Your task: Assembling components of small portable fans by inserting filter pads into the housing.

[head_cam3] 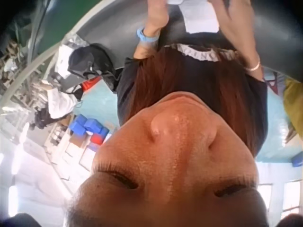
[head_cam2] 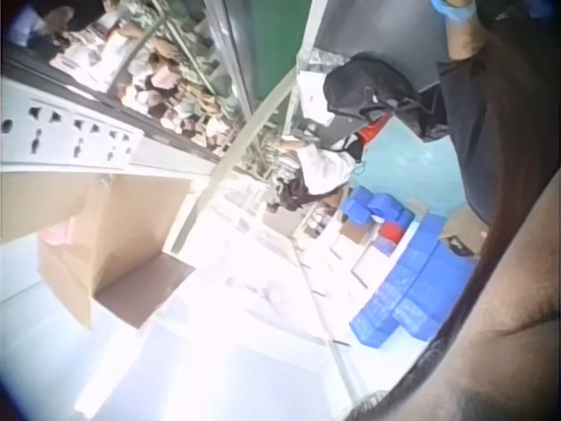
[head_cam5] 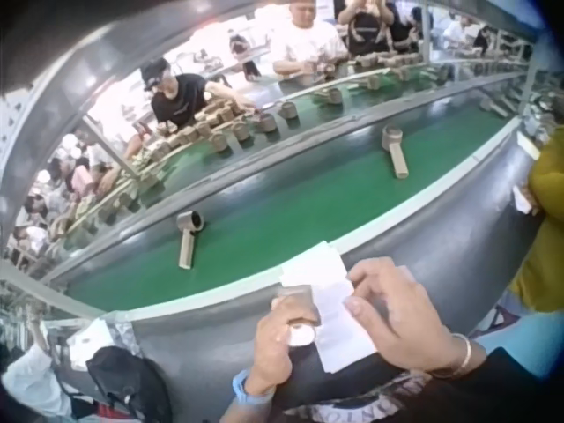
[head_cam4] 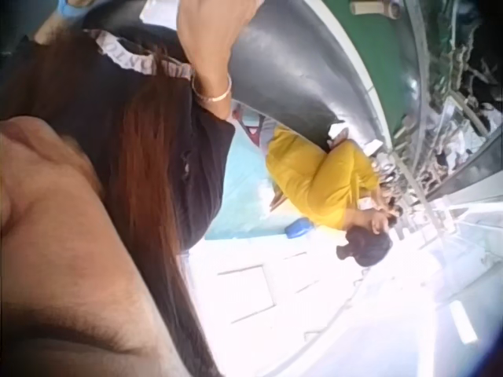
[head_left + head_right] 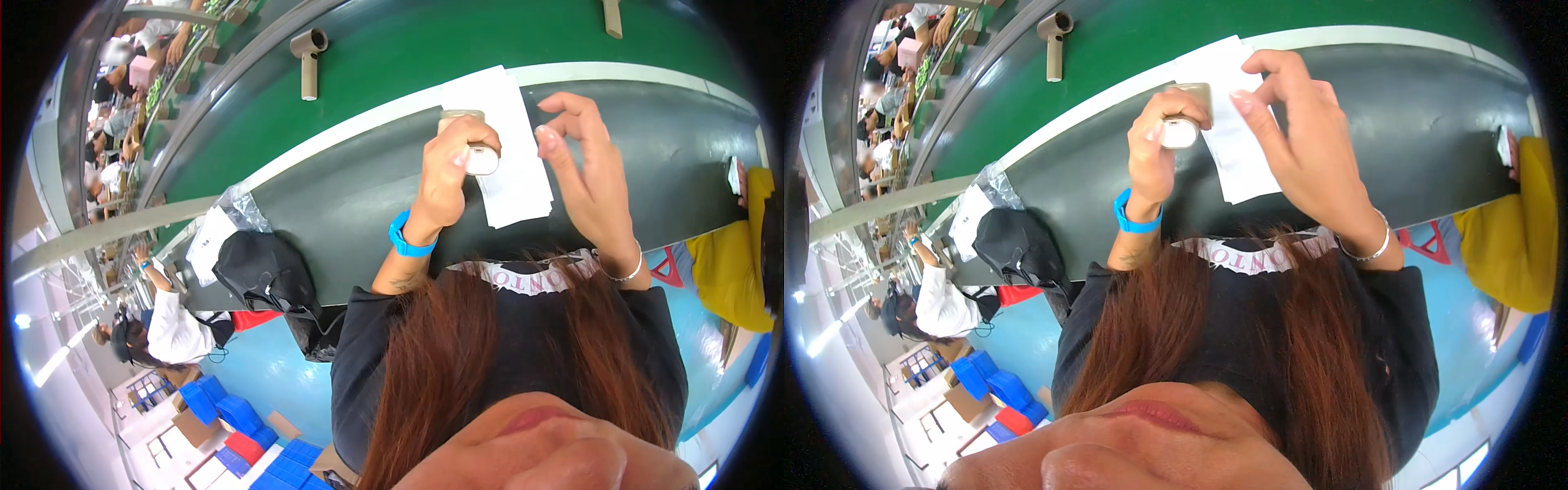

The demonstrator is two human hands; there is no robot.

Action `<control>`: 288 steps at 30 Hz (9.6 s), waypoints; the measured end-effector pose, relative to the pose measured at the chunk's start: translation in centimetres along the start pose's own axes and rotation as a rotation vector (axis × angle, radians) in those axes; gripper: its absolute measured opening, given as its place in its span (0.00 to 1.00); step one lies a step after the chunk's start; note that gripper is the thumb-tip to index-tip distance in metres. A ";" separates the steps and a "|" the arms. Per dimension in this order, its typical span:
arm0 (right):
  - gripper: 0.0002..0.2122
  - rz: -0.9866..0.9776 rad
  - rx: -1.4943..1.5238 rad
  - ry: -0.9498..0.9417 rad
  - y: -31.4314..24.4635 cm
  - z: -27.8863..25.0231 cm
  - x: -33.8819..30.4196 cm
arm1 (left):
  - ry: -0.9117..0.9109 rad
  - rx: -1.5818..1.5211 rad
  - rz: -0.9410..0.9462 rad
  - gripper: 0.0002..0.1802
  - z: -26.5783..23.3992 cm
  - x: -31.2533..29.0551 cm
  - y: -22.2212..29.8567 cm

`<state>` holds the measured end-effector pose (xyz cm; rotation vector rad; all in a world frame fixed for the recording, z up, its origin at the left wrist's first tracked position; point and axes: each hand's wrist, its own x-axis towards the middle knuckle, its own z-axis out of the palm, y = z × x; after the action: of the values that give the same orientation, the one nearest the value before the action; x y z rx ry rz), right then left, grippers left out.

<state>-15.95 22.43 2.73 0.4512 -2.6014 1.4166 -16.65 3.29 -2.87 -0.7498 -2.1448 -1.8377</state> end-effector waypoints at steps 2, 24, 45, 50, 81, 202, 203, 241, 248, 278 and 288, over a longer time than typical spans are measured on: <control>0.13 0.002 0.022 -0.012 0.8 0.2 0.0 | -0.015 -0.234 -0.136 0.31 -0.1 -0.1 0.1; 0.16 -0.111 -0.007 -0.197 2.5 2.6 0.2 | -0.167 -0.175 -0.052 0.09 -0.4 0.0 0.3; 0.17 -0.227 0.192 -0.162 6.4 7.6 1.0 | -0.246 -0.457 -0.191 0.14 0.3 0.0 0.5; 0.15 -0.318 0.159 -0.175 6.6 7.4 2.0 | -0.209 -0.440 -0.275 0.12 0.6 0.0 0.5; 0.06 0.019 -0.073 -0.239 10.8 4.1 -3.5 | -0.263 0.683 -0.124 0.40 1.3 -1.8 -7.8; 0.16 0.011 0.643 0.175 5.5 -1.1 -6.0 | 0.042 -0.431 -0.244 0.19 8.6 -2.0 1.2; 0.16 0.011 0.644 0.175 5.5 -1.1 -6.0 | 0.042 -0.428 -0.254 0.18 8.5 -2.0 1.2; 0.18 -0.055 0.042 0.214 4.6 -2.7 -6.1 | 0.090 -0.401 -0.229 0.19 10.1 -2.0 1.3; 0.18 -0.055 -0.177 0.134 3.7 -3.8 -6.1 | 0.076 -0.376 -0.242 0.19 10.0 -2.3 1.3; 0.17 -1.429 1.098 0.230 1.2 -16.3 -6.6 | 0.296 -0.342 -0.335 0.16 7.0 -2.8 1.5; 0.17 -1.407 1.147 0.039 0.2 -16.2 -6.3 | 0.322 -0.368 -0.268 0.13 7.6 -2.6 1.4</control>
<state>-10.35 37.27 9.73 1.7479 -0.5523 1.8295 -12.50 10.21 -4.37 -0.2057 -1.7936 -2.3415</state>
